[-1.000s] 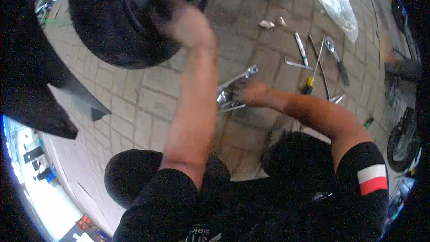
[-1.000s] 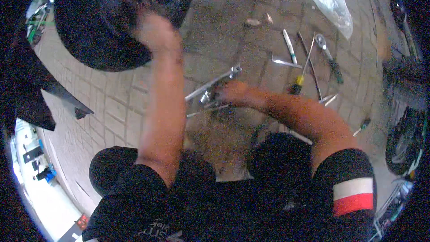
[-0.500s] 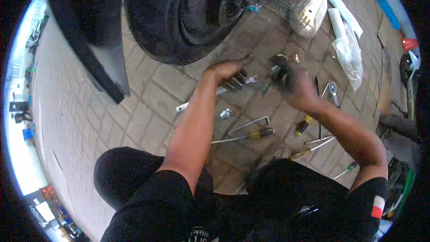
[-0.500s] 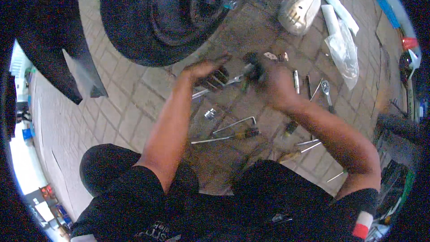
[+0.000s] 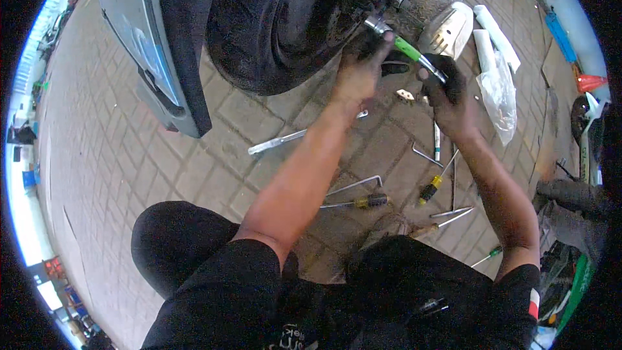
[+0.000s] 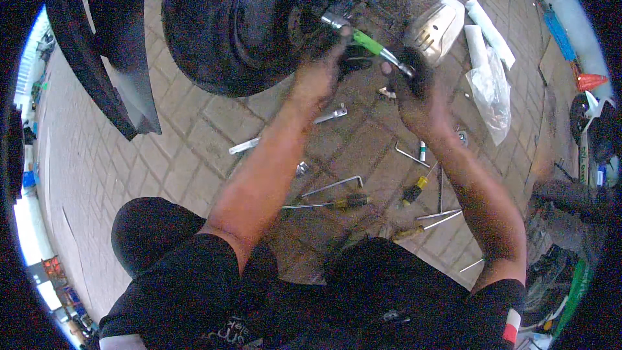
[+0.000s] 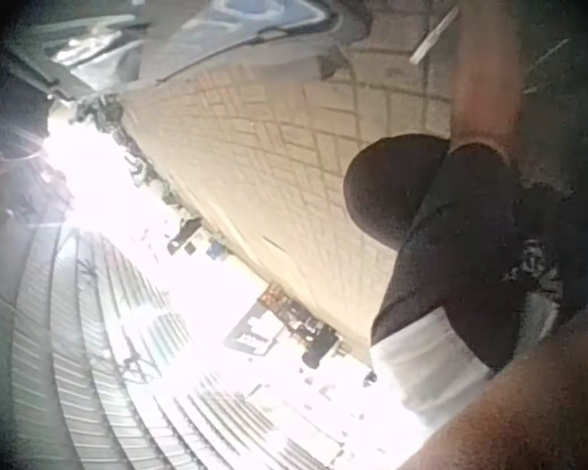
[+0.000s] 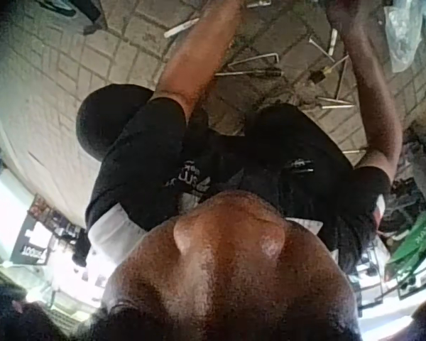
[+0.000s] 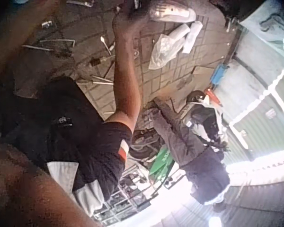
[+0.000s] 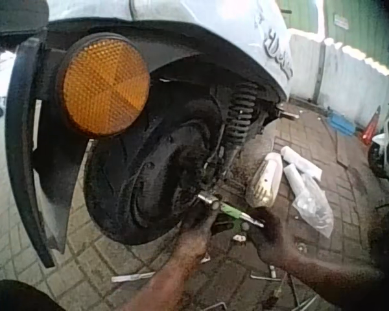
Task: The person uses a screwdriver to pry and clean a brake component removed from a scooter, then reattaches the component to the wheel hub, secures it with a socket wrench, and marks the fasteners with a pen.
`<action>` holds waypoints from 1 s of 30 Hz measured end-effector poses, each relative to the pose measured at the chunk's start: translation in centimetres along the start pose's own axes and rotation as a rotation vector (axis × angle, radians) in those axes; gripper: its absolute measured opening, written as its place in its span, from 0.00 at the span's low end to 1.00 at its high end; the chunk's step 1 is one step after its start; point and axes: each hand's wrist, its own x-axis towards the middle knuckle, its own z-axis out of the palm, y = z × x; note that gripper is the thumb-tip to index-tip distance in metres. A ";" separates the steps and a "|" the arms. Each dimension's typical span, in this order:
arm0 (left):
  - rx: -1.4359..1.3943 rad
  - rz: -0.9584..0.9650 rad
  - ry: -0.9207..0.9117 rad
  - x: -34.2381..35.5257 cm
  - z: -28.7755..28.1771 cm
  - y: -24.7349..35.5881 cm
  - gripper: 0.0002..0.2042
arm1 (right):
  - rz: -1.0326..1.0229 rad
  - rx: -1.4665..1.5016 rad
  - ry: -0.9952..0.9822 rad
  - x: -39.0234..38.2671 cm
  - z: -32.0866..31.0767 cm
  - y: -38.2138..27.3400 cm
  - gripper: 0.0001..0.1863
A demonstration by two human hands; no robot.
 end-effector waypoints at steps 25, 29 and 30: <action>-0.364 -0.159 -0.130 -0.2 1.1 1.3 0.17 | -0.478 -0.525 0.131 0.1 -0.4 -2.4 0.19; -0.349 -0.221 -0.009 -0.6 1.5 2.2 0.17 | 0.298 0.191 -0.076 1.3 -1.1 -1.5 0.17; -0.555 -0.158 -0.124 0.0 1.4 1.0 0.17 | 0.234 0.145 -0.074 1.1 -1.2 -2.1 0.17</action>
